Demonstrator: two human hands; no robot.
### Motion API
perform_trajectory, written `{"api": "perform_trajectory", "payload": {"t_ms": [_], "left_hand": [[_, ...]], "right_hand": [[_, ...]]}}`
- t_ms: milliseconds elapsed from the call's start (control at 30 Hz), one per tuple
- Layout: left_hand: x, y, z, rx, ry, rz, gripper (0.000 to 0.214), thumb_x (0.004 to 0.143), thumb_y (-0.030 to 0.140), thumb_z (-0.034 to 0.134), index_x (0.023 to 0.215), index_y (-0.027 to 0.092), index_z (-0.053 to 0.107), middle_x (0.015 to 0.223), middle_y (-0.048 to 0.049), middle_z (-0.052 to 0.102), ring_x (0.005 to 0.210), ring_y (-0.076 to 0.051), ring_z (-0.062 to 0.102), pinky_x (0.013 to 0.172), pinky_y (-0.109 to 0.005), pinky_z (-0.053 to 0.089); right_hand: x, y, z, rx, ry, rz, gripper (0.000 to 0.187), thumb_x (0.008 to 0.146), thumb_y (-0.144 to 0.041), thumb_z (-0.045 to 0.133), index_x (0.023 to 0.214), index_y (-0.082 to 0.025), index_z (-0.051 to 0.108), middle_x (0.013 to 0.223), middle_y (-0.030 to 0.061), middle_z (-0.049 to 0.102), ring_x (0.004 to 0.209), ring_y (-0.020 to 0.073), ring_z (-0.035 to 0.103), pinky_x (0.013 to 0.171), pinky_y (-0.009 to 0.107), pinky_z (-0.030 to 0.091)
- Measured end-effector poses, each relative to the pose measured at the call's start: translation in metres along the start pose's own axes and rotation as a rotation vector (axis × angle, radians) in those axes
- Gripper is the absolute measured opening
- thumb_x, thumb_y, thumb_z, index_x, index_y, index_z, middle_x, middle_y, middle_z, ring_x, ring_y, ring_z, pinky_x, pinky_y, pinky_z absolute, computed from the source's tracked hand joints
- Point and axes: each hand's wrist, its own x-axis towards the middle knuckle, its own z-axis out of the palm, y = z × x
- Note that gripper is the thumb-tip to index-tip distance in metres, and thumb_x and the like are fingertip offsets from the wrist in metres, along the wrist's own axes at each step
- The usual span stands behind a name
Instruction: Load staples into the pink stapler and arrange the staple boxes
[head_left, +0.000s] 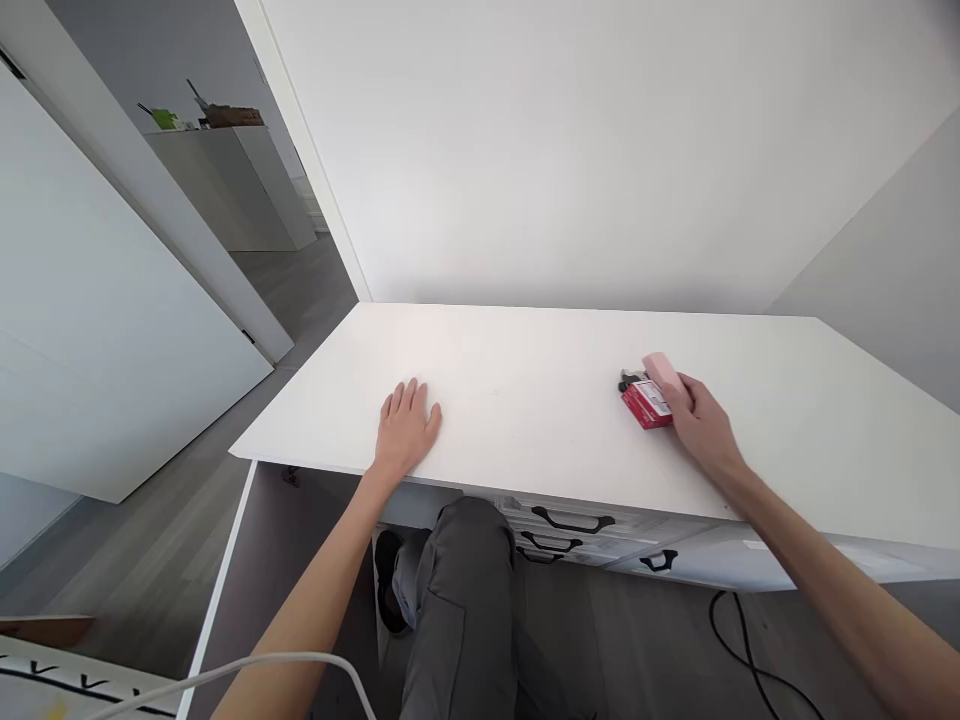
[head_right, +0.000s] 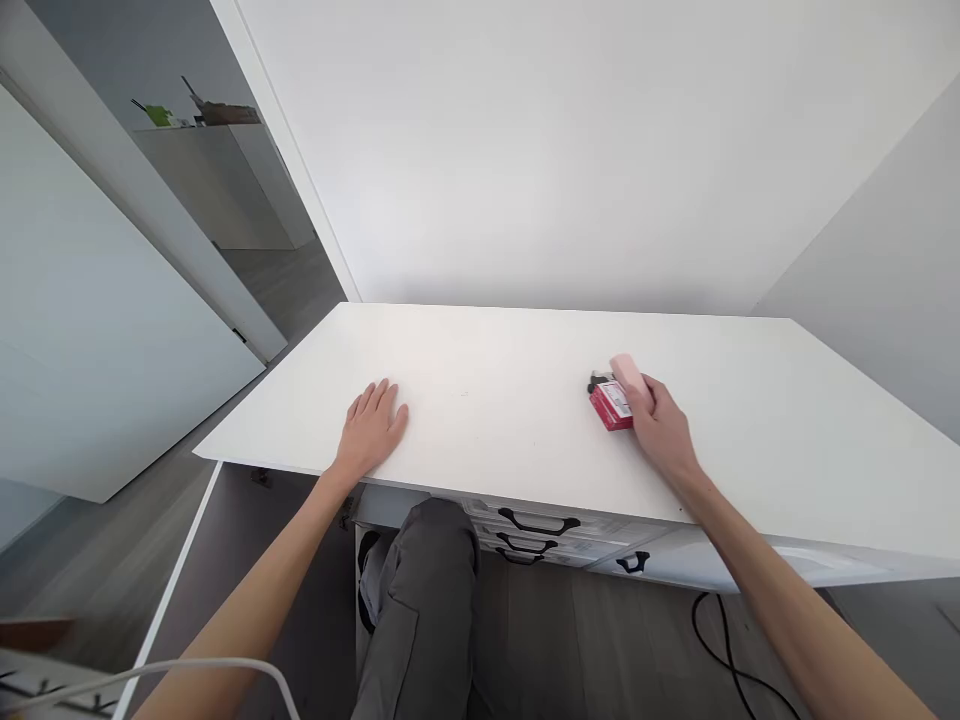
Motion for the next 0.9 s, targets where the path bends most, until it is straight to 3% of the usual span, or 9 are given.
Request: {"api": "perform_trajectory", "payload": {"t_ms": [200,300,400,500,600,700,800,900], "left_hand": [[0.0,0.0,0.0,0.005,-0.001,0.001,0.061,0.107,0.043,0.035,0.157,0.012,0.051,0.171,-0.0162,0.042,0.163,-0.036,0.032,0.132,-0.058,0.03],[0.0,-0.001,0.002,-0.001,0.009,0.004,0.06,0.107,0.044,0.035,0.157,0.013,0.051,0.171,-0.0163,0.042,0.163,-0.037,0.033,0.132,-0.059,0.03],[0.0,-0.004,0.004,-0.006,0.03,0.004,0.057,0.107,0.043,0.037,0.154,0.016,0.053,0.17,-0.017,0.045,0.162,-0.038,0.034,0.131,-0.06,0.031],[0.004,-0.001,0.003,-0.038,0.038,0.044,0.054,0.107,0.04,0.039,0.153,0.015,0.053,0.167,-0.0183,0.049,0.16,-0.038,0.037,0.129,-0.059,0.033],[0.015,0.018,0.003,-0.123,0.037,0.169,0.055,0.106,0.037,0.041,0.158,0.018,0.046,0.166,-0.0166,0.049,0.156,-0.034,0.043,0.128,-0.055,0.037],[0.032,0.053,0.004,-0.195,0.012,0.313,0.059,0.106,0.04,0.046,0.162,0.022,0.04,0.168,-0.0145,0.046,0.155,-0.032,0.044,0.127,-0.053,0.038],[0.05,0.089,0.008,-0.227,-0.025,0.431,0.057,0.107,0.042,0.046,0.162,0.026,0.043,0.169,-0.014,0.044,0.154,-0.033,0.045,0.124,-0.054,0.04],[0.065,0.112,0.013,-0.209,-0.028,0.489,0.051,0.107,0.036,0.048,0.156,0.026,0.052,0.162,-0.0129,0.054,0.148,-0.032,0.051,0.121,-0.053,0.041]], "right_hand": [[-0.029,-0.052,0.05,0.122,-0.14,-0.083,0.071,0.102,-0.07,0.045,0.152,-0.021,0.058,0.14,0.0172,0.072,0.123,0.0365,0.069,0.11,0.054,0.051],[-0.045,-0.074,0.066,0.223,-0.246,-0.093,0.073,0.105,-0.071,0.041,0.162,-0.026,0.048,0.159,0.0123,0.06,0.142,0.0347,0.06,0.122,0.053,0.044],[-0.051,-0.08,0.07,0.292,-0.296,-0.067,0.073,0.106,-0.069,0.041,0.167,-0.03,0.041,0.172,0.0066,0.045,0.158,0.0305,0.043,0.133,0.052,0.031],[-0.046,-0.074,0.07,0.337,-0.326,-0.047,0.072,0.105,-0.067,0.044,0.168,-0.031,0.039,0.171,0.0058,0.046,0.159,0.029,0.042,0.135,0.052,0.029],[-0.032,-0.067,0.073,0.378,-0.332,-0.06,0.069,0.105,-0.067,0.047,0.165,-0.033,0.044,0.168,0.0058,0.051,0.157,0.0284,0.046,0.133,0.052,0.032],[-0.014,-0.063,0.079,0.442,-0.335,-0.041,0.066,0.104,-0.069,0.046,0.16,-0.034,0.049,0.165,0.006,0.054,0.15,0.0291,0.055,0.128,0.051,0.042],[0.002,-0.062,0.085,0.539,-0.344,-0.028,0.064,0.103,-0.072,0.048,0.155,-0.034,0.054,0.163,0.0068,0.056,0.141,0.0288,0.064,0.122,0.049,0.05],[0.01,-0.06,0.09,0.593,-0.331,-0.04,0.062,0.102,-0.073,0.052,0.148,-0.032,0.058,0.158,0.0076,0.06,0.139,0.0287,0.065,0.122,0.05,0.05]]}}
